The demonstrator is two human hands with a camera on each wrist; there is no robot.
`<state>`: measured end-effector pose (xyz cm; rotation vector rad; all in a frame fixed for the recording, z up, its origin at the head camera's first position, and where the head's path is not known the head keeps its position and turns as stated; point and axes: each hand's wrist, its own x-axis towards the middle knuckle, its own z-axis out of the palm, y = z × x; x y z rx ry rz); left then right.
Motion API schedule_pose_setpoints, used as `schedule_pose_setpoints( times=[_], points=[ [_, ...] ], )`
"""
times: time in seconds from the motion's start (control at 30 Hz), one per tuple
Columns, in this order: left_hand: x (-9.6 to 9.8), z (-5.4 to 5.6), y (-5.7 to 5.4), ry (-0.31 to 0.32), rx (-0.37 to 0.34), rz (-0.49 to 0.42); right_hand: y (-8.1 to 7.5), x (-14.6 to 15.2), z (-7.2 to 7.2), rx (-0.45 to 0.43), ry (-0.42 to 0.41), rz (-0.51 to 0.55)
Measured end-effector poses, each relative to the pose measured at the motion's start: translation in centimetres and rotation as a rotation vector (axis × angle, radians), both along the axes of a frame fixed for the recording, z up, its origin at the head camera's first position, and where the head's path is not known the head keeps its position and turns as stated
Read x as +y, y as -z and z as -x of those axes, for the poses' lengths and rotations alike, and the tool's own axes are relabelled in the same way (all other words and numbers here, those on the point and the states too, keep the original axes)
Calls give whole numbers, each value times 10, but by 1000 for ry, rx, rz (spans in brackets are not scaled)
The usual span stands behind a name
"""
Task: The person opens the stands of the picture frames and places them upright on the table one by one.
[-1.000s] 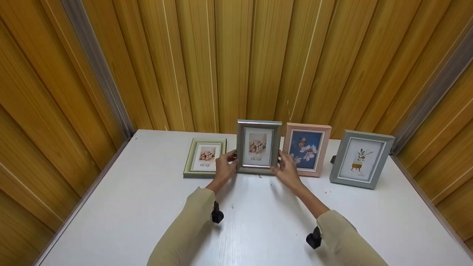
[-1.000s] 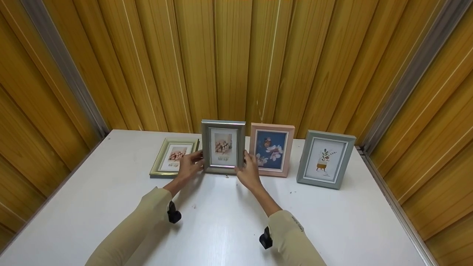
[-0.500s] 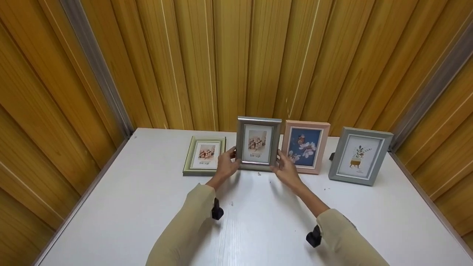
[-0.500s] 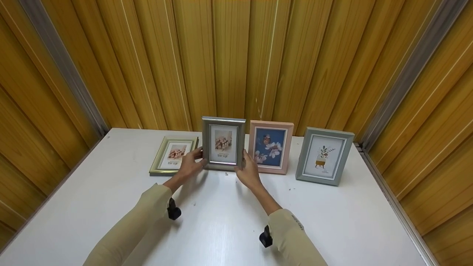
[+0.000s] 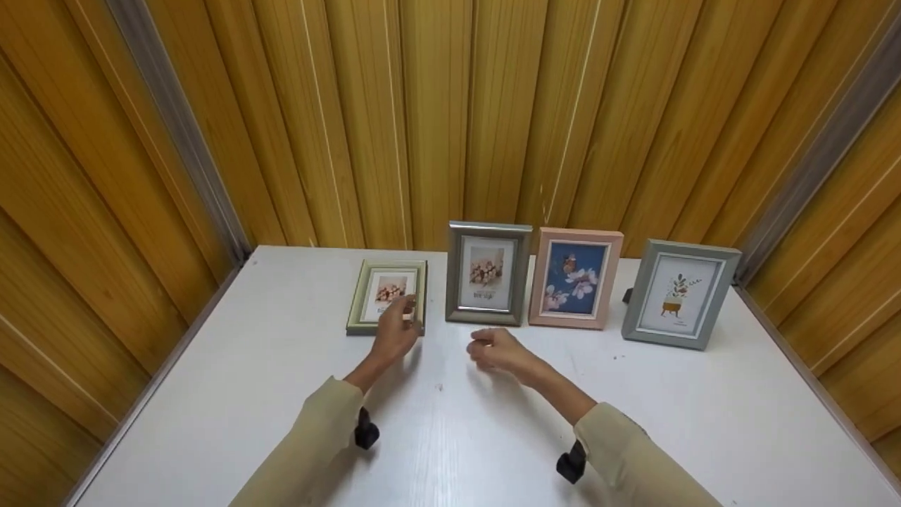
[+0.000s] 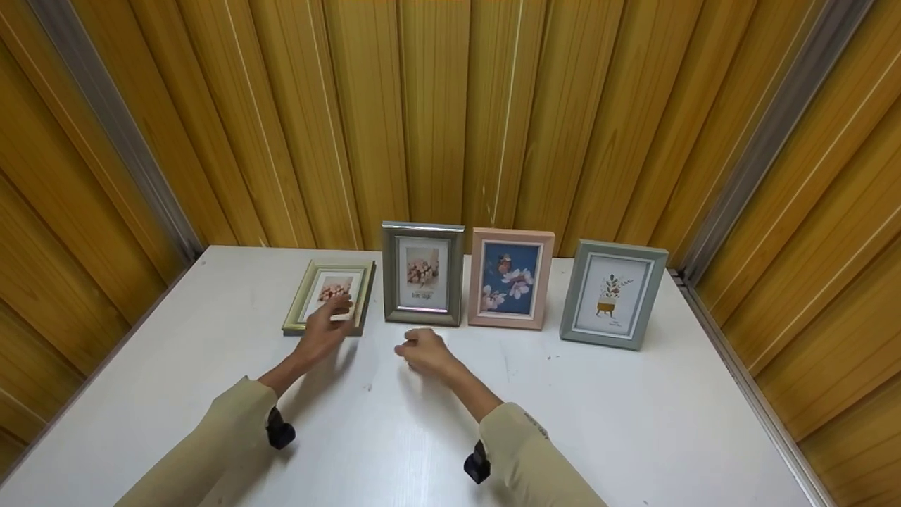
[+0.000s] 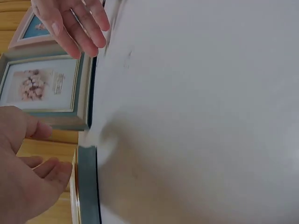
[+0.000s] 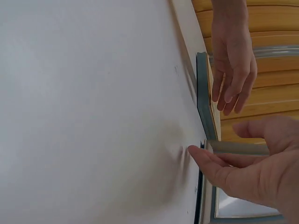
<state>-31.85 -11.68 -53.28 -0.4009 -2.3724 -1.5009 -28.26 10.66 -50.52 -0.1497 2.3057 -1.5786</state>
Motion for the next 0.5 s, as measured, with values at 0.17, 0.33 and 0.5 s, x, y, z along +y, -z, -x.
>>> schedule_pose_setpoints(
  times=[0.17, 0.33, 0.5],
  points=[
    [-37, -1, 0, -271, 62, 36, 9, -39, 3, 56, -108, 20],
    [-68, 0, 8, -422, -42, 45, 18, -72, 13, 91, -72, -1],
    [-86, 2, 11, -417, -147, 24, 20, -95, 33, 108, -10, -42]
  ],
)
